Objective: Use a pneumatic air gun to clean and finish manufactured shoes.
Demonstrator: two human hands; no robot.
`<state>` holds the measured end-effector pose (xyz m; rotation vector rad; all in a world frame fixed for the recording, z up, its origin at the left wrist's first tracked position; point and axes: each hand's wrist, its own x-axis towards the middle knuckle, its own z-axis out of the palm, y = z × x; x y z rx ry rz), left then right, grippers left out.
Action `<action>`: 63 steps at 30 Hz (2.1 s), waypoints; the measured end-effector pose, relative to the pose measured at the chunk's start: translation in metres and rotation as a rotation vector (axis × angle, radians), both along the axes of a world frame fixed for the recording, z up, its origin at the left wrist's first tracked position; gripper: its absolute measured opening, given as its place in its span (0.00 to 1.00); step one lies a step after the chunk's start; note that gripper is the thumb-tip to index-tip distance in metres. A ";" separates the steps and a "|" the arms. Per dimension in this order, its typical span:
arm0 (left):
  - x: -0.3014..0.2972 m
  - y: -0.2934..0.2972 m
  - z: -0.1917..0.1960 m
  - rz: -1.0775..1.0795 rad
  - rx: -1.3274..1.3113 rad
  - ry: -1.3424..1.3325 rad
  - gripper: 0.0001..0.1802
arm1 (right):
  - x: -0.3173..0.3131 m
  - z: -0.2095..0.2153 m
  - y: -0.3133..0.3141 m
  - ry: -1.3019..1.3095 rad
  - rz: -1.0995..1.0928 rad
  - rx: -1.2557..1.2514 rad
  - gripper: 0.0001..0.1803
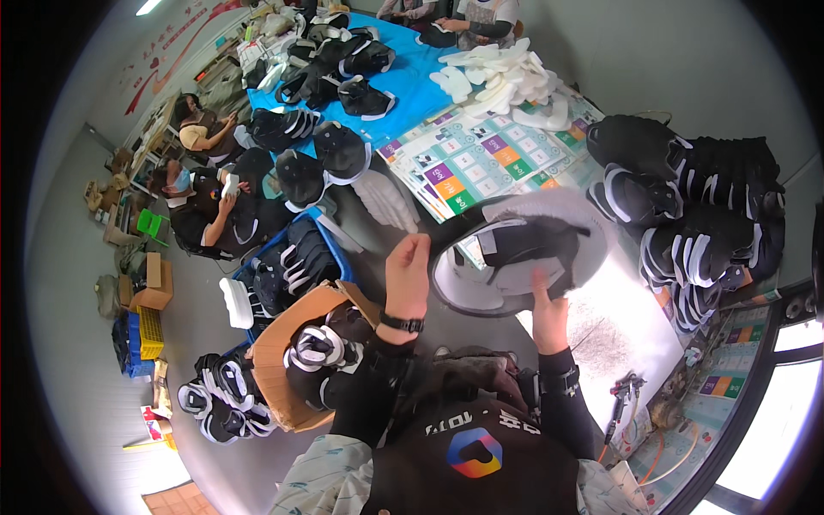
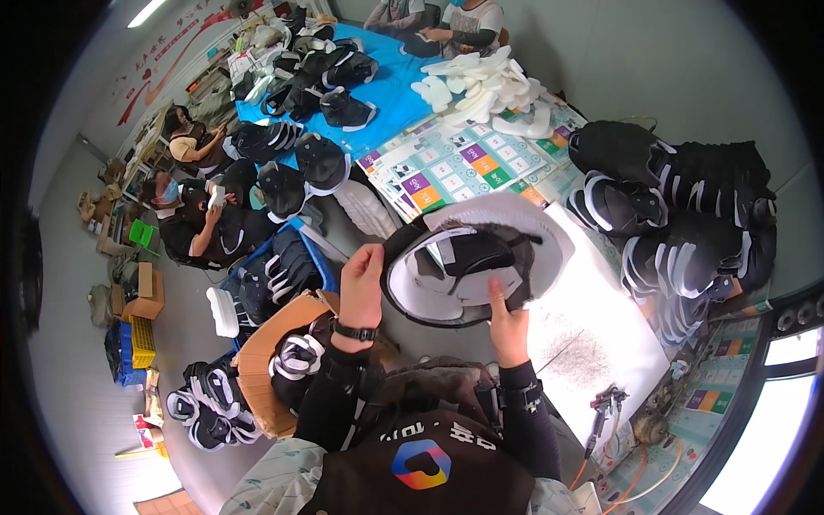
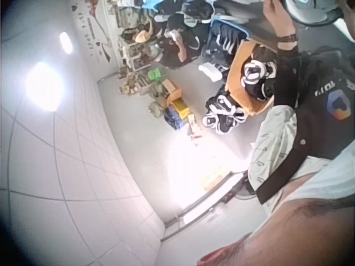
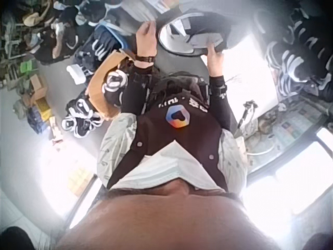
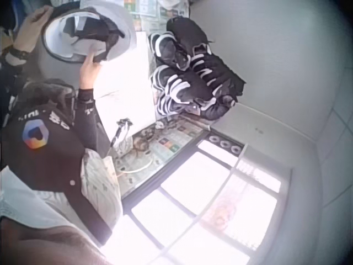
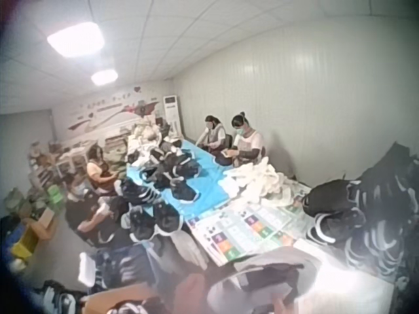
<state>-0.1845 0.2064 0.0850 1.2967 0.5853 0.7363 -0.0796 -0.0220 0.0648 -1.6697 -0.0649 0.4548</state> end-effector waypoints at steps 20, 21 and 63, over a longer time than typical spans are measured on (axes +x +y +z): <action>0.003 -0.012 0.067 -0.180 1.050 0.103 0.17 | 0.015 0.084 0.031 -0.732 0.292 -0.103 0.05; -0.003 -0.013 0.061 -0.198 0.944 0.184 0.13 | 0.013 0.077 0.030 -0.704 0.252 -0.082 0.05; 0.049 -0.012 0.008 -0.820 0.215 0.193 0.10 | 0.056 0.047 -0.035 -0.046 0.332 0.124 0.09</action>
